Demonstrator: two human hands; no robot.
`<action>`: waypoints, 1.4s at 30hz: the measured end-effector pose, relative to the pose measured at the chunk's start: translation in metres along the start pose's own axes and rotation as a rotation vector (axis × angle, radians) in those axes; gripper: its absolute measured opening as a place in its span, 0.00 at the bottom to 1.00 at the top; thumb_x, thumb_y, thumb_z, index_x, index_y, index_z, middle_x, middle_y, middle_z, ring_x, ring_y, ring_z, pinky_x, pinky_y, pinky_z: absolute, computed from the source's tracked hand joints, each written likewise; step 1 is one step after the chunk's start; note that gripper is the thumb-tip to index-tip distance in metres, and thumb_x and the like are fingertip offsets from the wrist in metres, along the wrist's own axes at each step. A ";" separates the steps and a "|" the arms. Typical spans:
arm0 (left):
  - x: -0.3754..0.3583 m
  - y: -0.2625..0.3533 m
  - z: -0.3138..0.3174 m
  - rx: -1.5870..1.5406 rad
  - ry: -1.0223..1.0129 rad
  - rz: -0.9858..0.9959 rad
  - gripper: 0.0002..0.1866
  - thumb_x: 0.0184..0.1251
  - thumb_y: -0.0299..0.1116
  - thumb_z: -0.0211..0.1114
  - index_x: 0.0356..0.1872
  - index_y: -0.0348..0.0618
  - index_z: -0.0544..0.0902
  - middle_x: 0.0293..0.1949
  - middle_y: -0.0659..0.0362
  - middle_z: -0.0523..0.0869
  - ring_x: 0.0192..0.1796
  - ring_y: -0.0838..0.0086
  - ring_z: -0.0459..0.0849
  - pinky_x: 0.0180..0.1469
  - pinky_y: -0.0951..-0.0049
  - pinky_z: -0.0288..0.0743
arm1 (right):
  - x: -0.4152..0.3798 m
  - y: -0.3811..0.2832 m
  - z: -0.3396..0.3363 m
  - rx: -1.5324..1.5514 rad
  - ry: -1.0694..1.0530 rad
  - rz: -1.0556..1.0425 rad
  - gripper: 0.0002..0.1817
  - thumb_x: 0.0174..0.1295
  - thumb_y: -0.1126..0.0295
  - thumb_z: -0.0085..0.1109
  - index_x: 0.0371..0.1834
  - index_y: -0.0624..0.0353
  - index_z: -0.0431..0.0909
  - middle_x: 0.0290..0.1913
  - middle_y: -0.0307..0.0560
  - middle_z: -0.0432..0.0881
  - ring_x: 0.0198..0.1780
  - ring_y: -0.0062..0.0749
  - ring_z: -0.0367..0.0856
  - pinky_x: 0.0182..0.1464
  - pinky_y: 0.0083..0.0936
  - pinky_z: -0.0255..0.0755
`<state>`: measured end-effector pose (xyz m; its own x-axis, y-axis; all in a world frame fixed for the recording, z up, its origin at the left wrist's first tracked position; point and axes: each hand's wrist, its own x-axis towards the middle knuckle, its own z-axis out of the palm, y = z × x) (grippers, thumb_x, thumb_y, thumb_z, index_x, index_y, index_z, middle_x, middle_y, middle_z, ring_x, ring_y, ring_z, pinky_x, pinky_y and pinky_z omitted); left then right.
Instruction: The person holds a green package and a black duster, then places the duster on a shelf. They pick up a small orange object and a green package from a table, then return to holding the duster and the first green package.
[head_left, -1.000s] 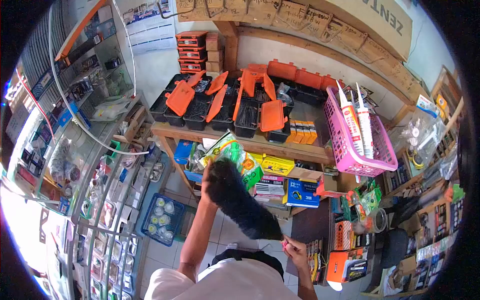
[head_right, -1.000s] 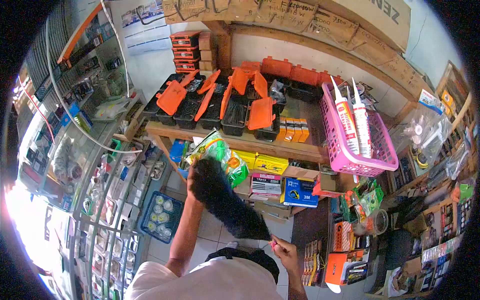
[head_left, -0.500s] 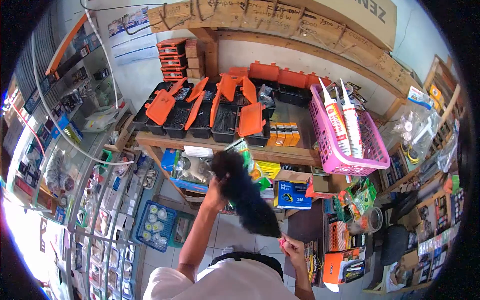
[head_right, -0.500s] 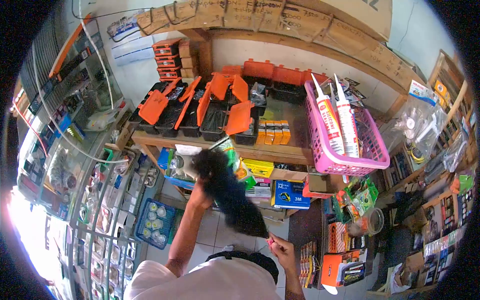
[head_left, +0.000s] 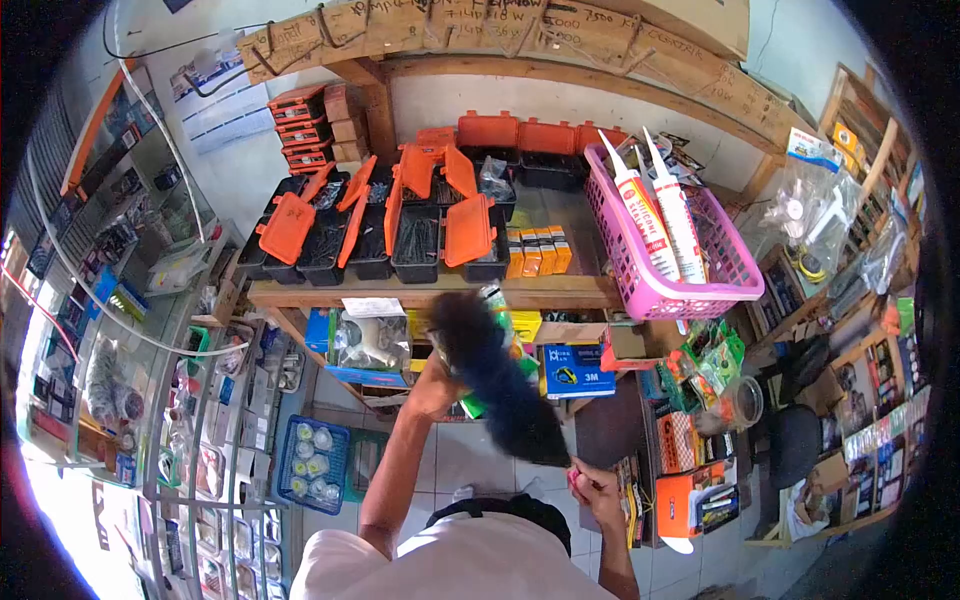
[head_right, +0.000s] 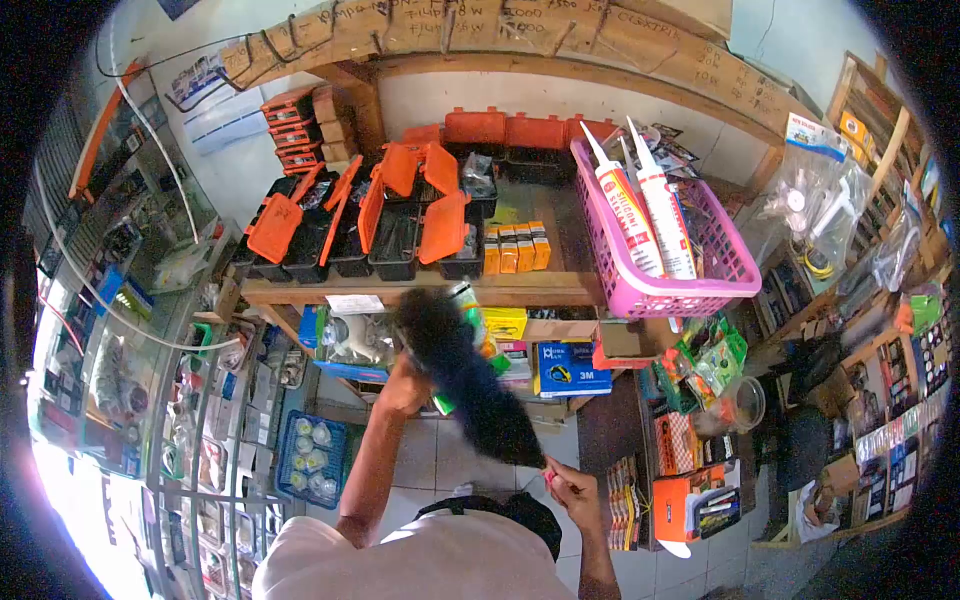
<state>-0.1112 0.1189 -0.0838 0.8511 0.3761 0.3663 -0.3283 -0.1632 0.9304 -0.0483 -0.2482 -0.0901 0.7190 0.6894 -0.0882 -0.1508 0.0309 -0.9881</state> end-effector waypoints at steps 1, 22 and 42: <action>-0.005 -0.018 -0.010 0.577 -0.080 0.313 0.34 0.53 0.15 0.67 0.64 0.40 0.67 0.53 0.58 0.79 0.54 0.72 0.79 0.53 0.70 0.76 | -0.001 0.000 0.001 -0.043 -0.028 -0.010 0.23 0.68 0.61 0.56 0.63 0.60 0.73 0.32 0.38 0.77 0.22 0.12 0.62 0.21 0.13 0.54; 0.010 0.064 0.010 -0.818 0.258 -0.231 0.32 0.76 0.56 0.39 0.71 0.46 0.58 0.66 0.57 0.68 0.63 0.62 0.73 0.65 0.55 0.67 | 0.006 0.011 0.012 -0.003 -0.018 -0.015 0.24 0.68 0.60 0.56 0.62 0.64 0.73 0.27 0.35 0.73 0.20 0.12 0.61 0.21 0.13 0.53; -0.008 0.039 0.001 -1.083 0.171 0.002 0.35 0.71 0.59 0.47 0.70 0.45 0.60 0.62 0.58 0.72 0.62 0.65 0.73 0.64 0.57 0.68 | -0.004 0.006 0.037 -0.065 -0.054 -0.026 0.22 0.67 0.61 0.57 0.61 0.62 0.75 0.25 0.34 0.74 0.20 0.13 0.62 0.21 0.13 0.53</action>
<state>-0.1303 0.1088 -0.0500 0.8095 0.5122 0.2869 -0.5869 0.6925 0.4195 -0.0770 -0.2236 -0.0909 0.6844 0.7269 -0.0575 -0.0871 0.0031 -0.9962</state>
